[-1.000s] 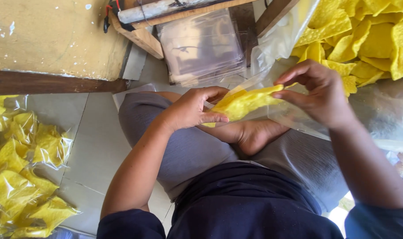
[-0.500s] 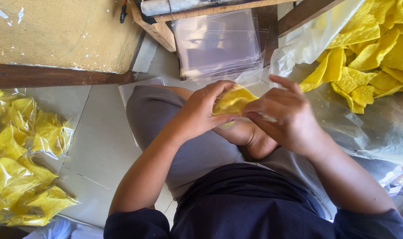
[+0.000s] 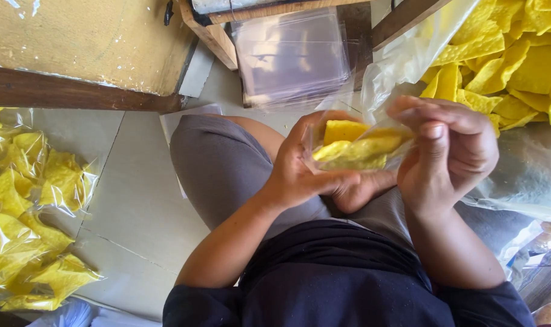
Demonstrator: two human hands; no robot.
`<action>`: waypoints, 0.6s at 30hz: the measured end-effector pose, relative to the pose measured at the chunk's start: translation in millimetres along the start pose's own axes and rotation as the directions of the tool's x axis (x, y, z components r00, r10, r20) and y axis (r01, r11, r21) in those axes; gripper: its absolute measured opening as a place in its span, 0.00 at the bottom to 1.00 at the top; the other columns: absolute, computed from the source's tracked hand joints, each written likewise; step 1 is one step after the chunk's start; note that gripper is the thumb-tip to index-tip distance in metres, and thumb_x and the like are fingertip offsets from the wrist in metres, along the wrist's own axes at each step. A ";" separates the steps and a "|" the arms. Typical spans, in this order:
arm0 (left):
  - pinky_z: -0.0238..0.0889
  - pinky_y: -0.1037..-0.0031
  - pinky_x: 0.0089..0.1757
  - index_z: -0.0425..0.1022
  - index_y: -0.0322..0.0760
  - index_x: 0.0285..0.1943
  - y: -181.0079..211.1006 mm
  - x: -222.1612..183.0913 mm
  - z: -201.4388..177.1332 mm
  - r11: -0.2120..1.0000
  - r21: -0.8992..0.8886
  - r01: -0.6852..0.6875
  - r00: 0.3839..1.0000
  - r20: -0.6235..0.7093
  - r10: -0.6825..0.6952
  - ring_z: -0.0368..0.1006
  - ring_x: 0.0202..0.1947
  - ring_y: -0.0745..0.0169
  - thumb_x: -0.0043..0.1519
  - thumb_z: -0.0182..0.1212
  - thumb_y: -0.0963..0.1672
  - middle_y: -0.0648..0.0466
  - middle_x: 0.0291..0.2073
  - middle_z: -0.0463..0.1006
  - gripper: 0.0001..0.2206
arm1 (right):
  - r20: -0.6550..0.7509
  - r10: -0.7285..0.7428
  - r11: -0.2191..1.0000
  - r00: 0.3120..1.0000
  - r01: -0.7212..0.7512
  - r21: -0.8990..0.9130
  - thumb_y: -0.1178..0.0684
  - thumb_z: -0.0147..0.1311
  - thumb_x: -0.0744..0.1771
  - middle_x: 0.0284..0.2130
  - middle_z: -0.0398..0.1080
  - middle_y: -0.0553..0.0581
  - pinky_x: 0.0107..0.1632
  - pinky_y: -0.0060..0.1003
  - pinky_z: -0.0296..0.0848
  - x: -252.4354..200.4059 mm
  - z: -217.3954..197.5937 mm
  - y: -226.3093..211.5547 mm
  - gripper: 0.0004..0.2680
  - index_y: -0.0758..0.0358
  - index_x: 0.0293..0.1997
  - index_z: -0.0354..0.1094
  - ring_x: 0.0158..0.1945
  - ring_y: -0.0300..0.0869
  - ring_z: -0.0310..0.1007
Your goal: Packaging individual yellow snacks into small plastic bags and sealing them with a heat sealer
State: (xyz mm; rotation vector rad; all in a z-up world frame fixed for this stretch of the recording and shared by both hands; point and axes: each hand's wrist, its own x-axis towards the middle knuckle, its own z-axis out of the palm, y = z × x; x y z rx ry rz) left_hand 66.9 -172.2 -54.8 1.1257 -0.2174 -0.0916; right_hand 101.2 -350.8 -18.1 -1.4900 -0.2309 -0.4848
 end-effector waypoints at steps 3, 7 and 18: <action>0.57 0.61 0.75 0.57 0.41 0.79 28.1 -3.1 6.9 0.998 -0.038 -0.052 0.999 0.012 0.052 0.58 0.79 0.56 0.61 0.58 0.57 0.48 0.78 0.59 0.38 | -0.128 -0.044 0.997 0.991 0.052 0.059 0.54 0.53 0.74 0.41 0.70 0.59 0.48 0.53 0.84 -0.7 -3.3 -1.0 0.05 0.60 0.49 0.60 0.41 0.48 0.74; 0.67 0.60 0.75 0.69 0.42 0.71 61.7 0.6 11.2 0.891 0.337 -0.304 0.931 -0.092 0.352 0.67 0.76 0.53 0.80 0.42 0.53 0.48 0.73 0.68 0.20 | -0.100 -0.082 0.996 0.992 0.084 0.010 0.54 0.51 0.74 0.38 0.67 0.62 0.42 0.48 0.83 4.1 -3.7 -8.2 0.06 0.63 0.49 0.58 0.36 0.54 0.76; 0.79 0.70 0.54 0.74 0.33 0.52 94.2 5.2 15.6 0.839 0.451 -0.305 0.912 -0.116 0.394 0.80 0.46 0.58 0.67 0.64 0.36 0.46 0.45 0.79 0.08 | 0.072 -0.011 0.996 0.997 0.004 0.093 0.51 0.61 0.70 0.43 0.70 0.56 0.53 0.38 0.82 15.5 -29.1 -1.4 0.07 0.59 0.49 0.69 0.47 0.42 0.73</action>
